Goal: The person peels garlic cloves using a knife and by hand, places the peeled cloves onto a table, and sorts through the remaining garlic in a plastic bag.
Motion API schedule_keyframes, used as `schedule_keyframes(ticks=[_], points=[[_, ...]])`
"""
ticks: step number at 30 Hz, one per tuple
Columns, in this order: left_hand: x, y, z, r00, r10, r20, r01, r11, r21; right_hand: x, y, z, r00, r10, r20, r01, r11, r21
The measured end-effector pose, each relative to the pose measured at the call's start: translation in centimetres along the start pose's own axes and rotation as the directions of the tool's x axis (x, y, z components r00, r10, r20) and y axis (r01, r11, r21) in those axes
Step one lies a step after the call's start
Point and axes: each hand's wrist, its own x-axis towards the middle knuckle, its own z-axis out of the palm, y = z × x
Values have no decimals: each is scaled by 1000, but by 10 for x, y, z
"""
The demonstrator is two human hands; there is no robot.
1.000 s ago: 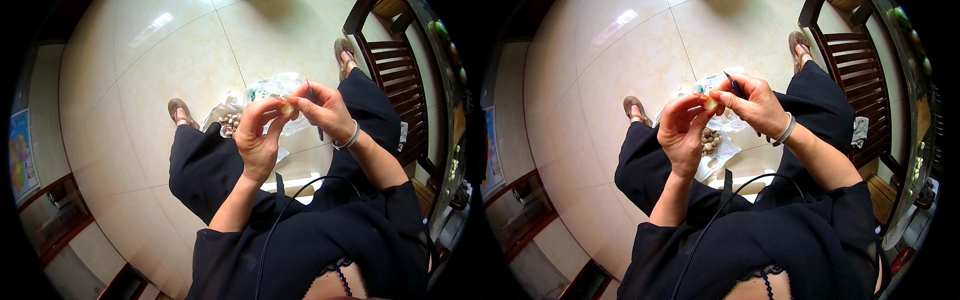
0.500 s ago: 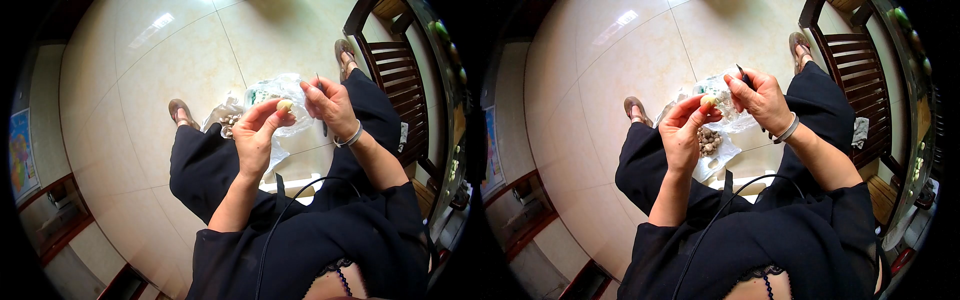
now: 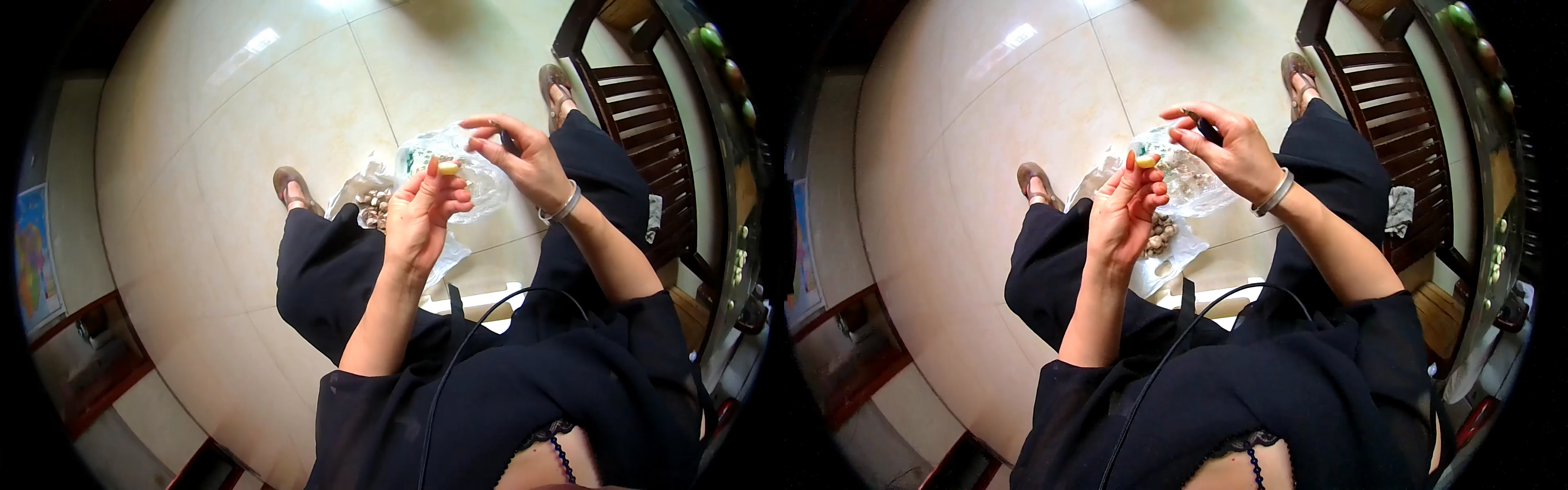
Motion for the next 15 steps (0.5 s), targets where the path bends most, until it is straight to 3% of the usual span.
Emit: schedule_keyframes(ticks=[2,4,5,6,8,10,12,15], points=[[4,-6,-5,999,24,-24,-23,999,45,2,-3,-4,996,-67,64,60,993,106],[6,-9,-8,998,59,-3,-58,993,99,-1,-18,-7,969,57,238,-56,998,-11],[4,-10,-3,995,95,-40,-86,979,185,-3,-4,2,966,-180,185,196,978,-71],[5,-12,-6,992,127,-24,-115,948,296,-6,-1,9,964,-240,112,252,961,-115],[7,-16,-15,990,141,-17,-127,934,335,-12,-7,12,986,-154,56,160,980,-122],[0,-19,1,973,228,38,-217,845,489,-19,-10,14,979,-206,-14,199,962,-189],[-7,-23,10,966,231,117,-257,809,528,-27,-17,10,968,-251,10,242,921,-304],[-10,-31,10,982,124,142,-175,882,437,-43,-26,-3,954,-296,43,285,857,-429]])
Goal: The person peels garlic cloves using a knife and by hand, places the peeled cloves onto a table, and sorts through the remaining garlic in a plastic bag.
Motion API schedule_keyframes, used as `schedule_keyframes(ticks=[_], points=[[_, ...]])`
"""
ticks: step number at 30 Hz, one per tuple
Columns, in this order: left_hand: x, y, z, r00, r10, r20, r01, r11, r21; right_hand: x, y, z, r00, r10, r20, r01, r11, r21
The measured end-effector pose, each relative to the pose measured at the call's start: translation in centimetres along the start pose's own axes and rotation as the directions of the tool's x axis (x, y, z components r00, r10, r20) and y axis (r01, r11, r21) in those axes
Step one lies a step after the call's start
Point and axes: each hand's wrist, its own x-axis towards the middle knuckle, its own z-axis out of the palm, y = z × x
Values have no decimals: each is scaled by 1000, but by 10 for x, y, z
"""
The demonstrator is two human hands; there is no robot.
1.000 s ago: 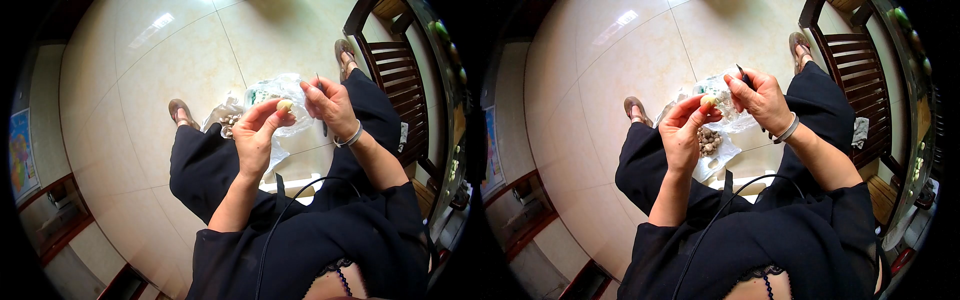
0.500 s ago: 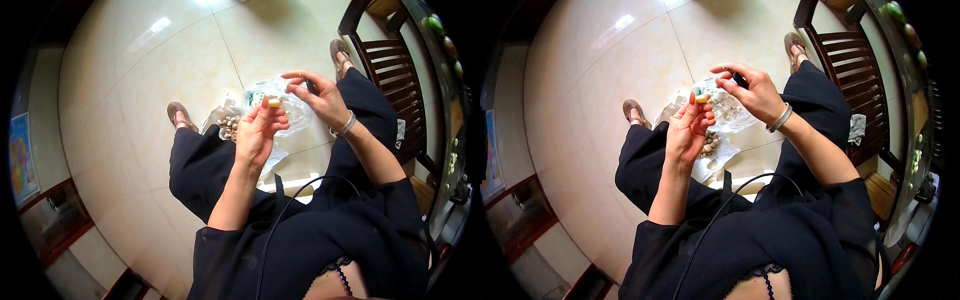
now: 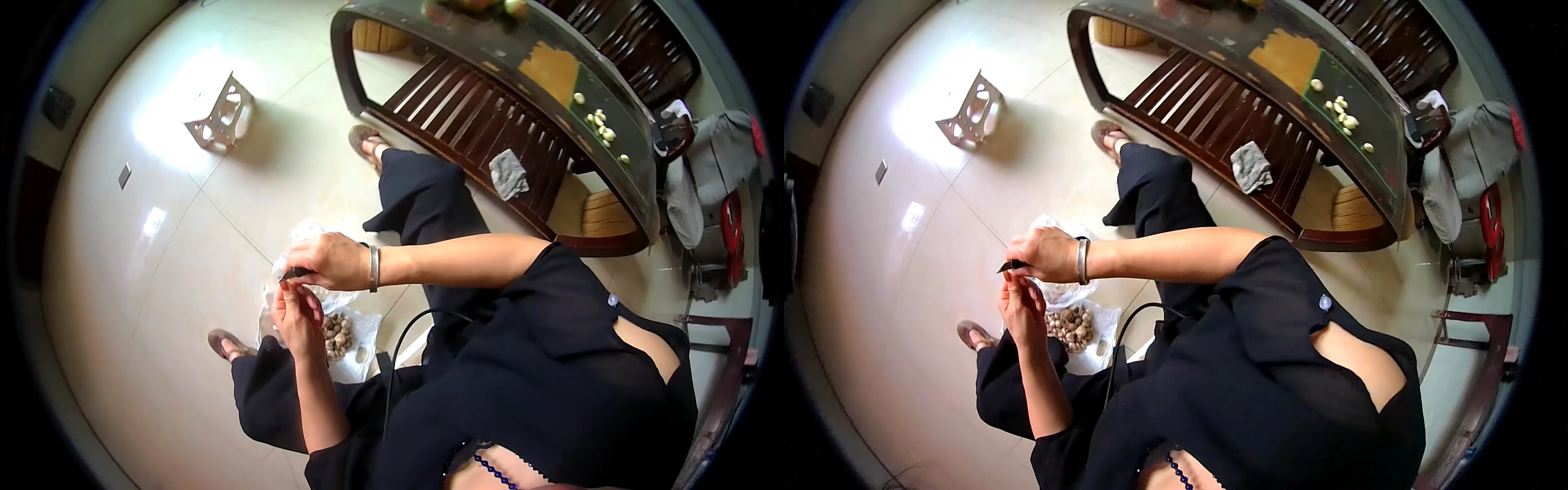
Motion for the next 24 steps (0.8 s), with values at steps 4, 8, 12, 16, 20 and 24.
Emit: schedule_keyframes(ticks=[4,8,12,16,20,24], points=[[-5,-2,-3,997,-33,70,35,999,-38,-15,6,-77,977,-38,-210,42,999,14],[5,-15,-48,1000,-8,-7,8,1000,6,-74,24,-227,796,205,-570,-385,897,-215],[-1,-46,-104,980,-112,-162,119,992,38,-172,71,-347,572,217,-791,-694,642,-325],[-4,-81,-150,934,-148,-324,204,968,144,-226,93,-400,523,191,-831,-847,226,-481],[-33,-90,-180,865,-134,-484,264,941,211,-255,130,-432,448,410,-794,-879,43,-474],[-52,-104,-214,712,-112,-693,340,919,201,-289,179,-491,442,452,-775,-850,-64,-522]])
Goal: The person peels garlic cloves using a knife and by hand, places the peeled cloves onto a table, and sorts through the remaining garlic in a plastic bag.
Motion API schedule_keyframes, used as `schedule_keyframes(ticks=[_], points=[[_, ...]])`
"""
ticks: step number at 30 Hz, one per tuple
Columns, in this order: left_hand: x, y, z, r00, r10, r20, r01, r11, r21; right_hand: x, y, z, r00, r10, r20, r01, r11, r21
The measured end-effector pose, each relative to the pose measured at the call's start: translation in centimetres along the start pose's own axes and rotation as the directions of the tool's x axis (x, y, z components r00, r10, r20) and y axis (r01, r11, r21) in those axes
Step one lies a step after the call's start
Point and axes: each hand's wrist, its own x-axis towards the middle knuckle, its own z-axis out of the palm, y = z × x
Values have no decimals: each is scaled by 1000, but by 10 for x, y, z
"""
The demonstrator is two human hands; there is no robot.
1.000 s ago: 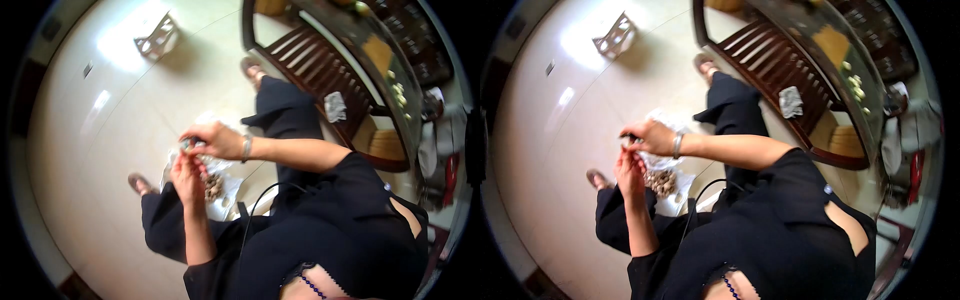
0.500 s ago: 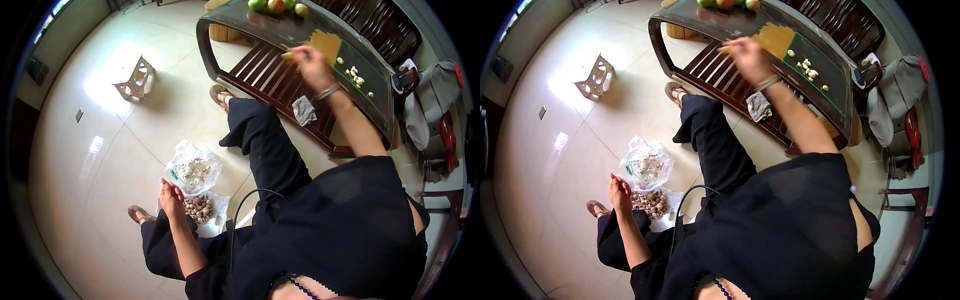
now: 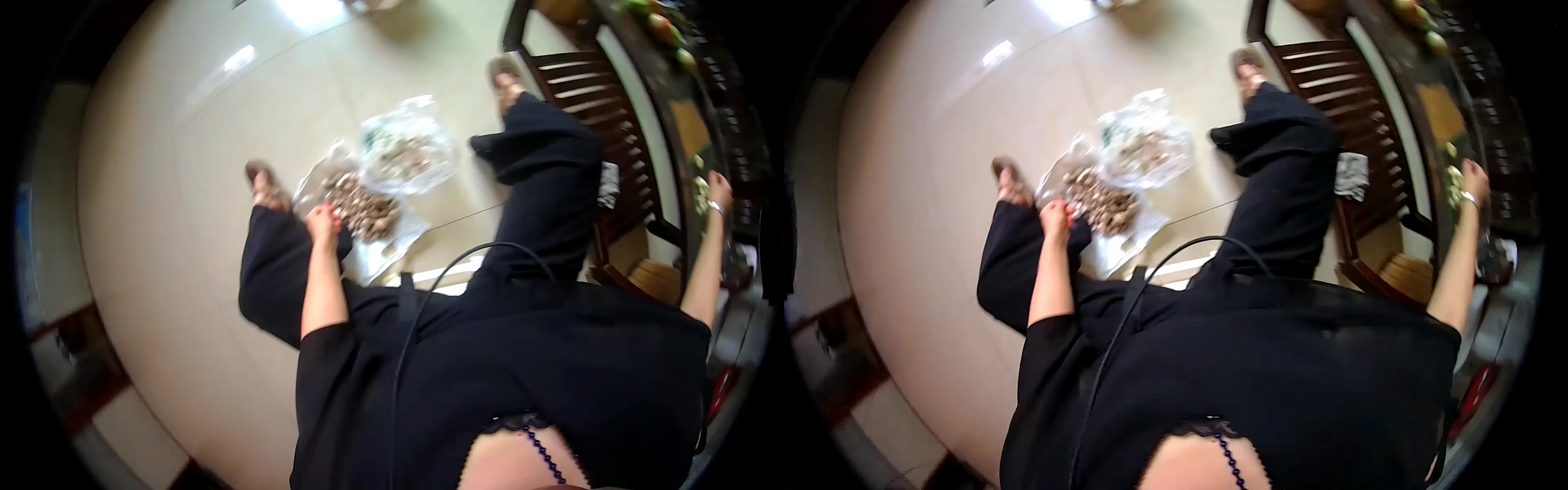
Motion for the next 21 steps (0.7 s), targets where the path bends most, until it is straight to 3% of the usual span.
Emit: schedule_keyframes(ticks=[1,3,4,6,8,10,11,12,13,14,15,16,17,19,20,21], points=[[2,-3,-4,998,-14,-56,14,1000,3,11,-3,-6,994,88,-69,-94,991,-94],[7,-8,-5,986,-88,-141,88,996,-12,29,-21,-21,955,-82,-284,82,997,-13],[13,-13,-6,978,-120,-171,124,992,13,35,-49,-25,954,-166,-251,203,970,131],[24,-27,-6,962,-220,-160,214,975,-53,-17,-157,-47,905,-356,-233,421,822,382],[38,-47,-1,934,-339,-113,331,940,-89,-120,-288,-86,792,-568,-224,585,599,548],[49,-74,7,905,-406,-128,391,911,-129,-190,-369,-87,652,-757,-33,529,424,736],[56,-90,9,877,-462,-135,447,885,-128,-215,-398,-73,547,-829,122,397,384,833],[61,-113,12,850,-475,-227,466,880,-99,-244,-426,-55,456,-888,64,447,291,846],[68,-134,12,818,-482,-315,486,871,-71,-278,-452,-58,370,-911,184,388,331,860],[63,-131,14,779,-481,-403,520,854,-14,-304,-470,-41,297,-944,143,401,259,879],[58,-126,11,735,-471,-489,560,827,44,-328,-487,-33,237,-945,224,321,294,900],[82,-148,0,595,-558,-578,604,786,-136,-347,-501,-29,178,-950,257,328,303,895],[67,-117,5,608,-499,-618,583,809,-79,-361,-513,-16,72,-904,421,243,425,872],[83,-135,-4,744,-270,-611,446,882,154,-381,-524,10,-27,-991,131,335,114,935],[79,-121,-7,818,-89,-568,328,884,334,-384,-528,14,-36,-990,139,327,120,938],[77,-106,-9,852,-18,-523,255,888,384,-386,-529,14,-63,-972,228,323,197,926]])
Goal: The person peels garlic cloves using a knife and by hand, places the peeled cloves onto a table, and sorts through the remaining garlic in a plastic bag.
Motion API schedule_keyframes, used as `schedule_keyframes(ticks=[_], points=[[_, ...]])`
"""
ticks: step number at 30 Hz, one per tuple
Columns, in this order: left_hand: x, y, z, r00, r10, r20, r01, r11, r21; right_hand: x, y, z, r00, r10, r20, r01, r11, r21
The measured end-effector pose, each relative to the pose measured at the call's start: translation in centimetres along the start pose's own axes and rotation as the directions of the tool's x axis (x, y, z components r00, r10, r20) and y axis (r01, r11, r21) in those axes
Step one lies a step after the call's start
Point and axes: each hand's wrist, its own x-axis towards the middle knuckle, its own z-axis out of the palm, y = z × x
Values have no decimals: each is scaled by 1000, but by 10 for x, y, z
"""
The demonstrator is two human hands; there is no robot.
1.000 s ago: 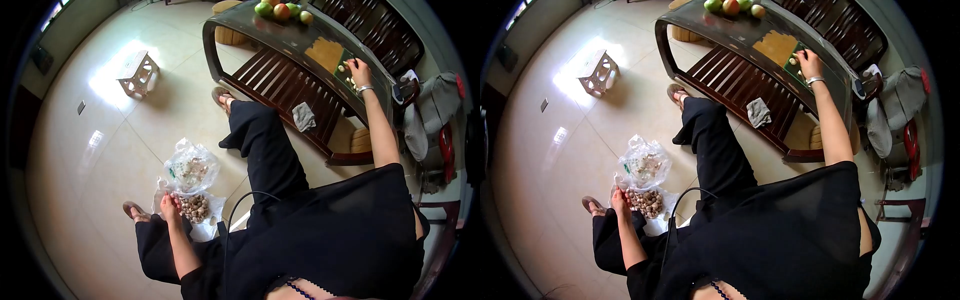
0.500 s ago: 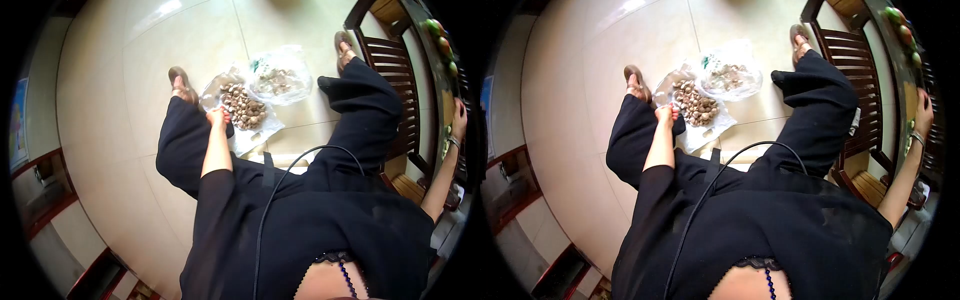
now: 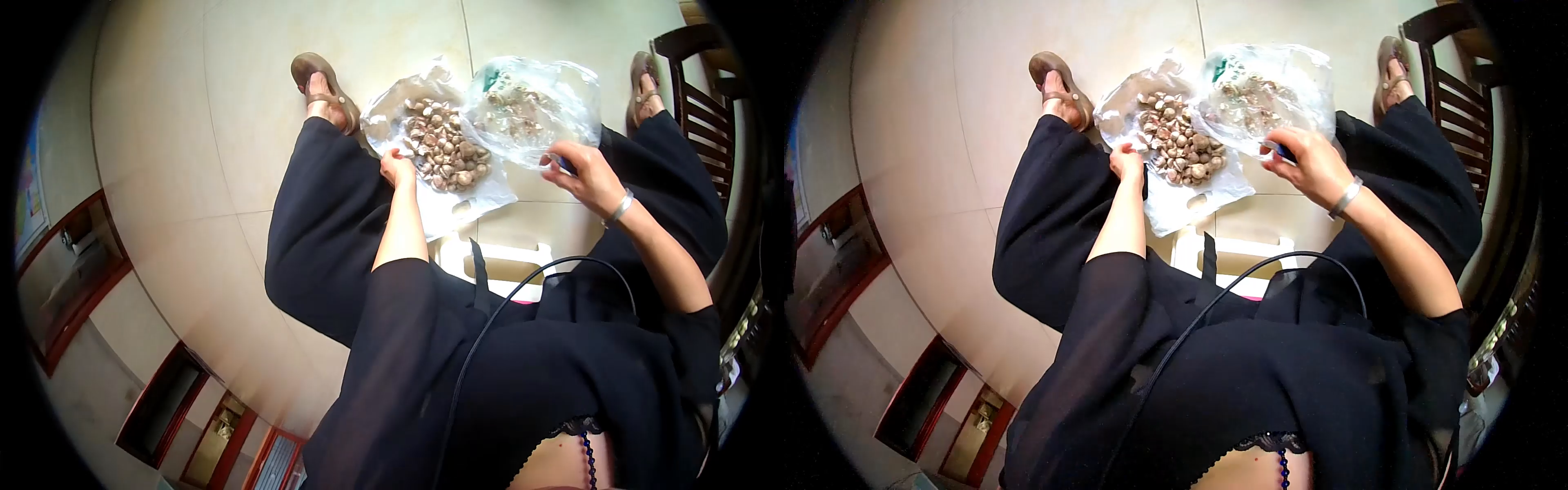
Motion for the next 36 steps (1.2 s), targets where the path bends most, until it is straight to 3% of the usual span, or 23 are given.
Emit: schedule_keyframes(ticks=[4,5,6,10,11,12,14,16,22,25,29,31,34,35,36], points=[[10,1,6,925,354,136,-370,922,114,13,6,0,970,139,201,-132,990,-45],[2,15,-1,923,311,226,-345,929,131,20,2,-1,955,174,241,-163,984,-67],[9,4,11,901,395,181,-424,888,175,25,-1,0,951,178,251,-167,984,-65],[22,-7,22,925,348,153,-344,937,-56,28,2,5,951,173,257,-154,984,-93],[27,-7,23,948,287,137,-272,955,-114,26,4,6,952,171,253,-145,982,-119],[42,-19,32,976,148,160,-107,964,-242,26,6,7,951,169,259,-144,983,-114],[38,8,10,969,27,245,86,894,-440,25,8,7,955,135,263,-103,986,-132],[48,6,6,963,90,255,84,798,-596,27,8,6,947,150,283,-123,986,-113],[40,7,-1,980,51,190,76,793,-605,26,8,9,944,181,277,-161,982,-94],[38,-15,12,997,-69,35,77,944,-321,26,13,12,937,175,302,-142,982,-128],[13,-38,35,994,-97,-44,91,988,-127,25,31,17,887,255,384,-145,945,-293],[3,-63,61,999,-39,-30,34,986,-161,21,45,21,875,261,407,-94,918,-386],[-11,-64,77,979,-123,162,172,928,-330,16,60,26,877,276,394,-97,904,-417],[-13,-56,75,961,-135,243,227,884,-409,17,60,26,876,275,395,-96,904,-417],[-30,-1,39,919,-171,356,364,718,-593,17,59,25,877,297,378,-133,905,-403]])
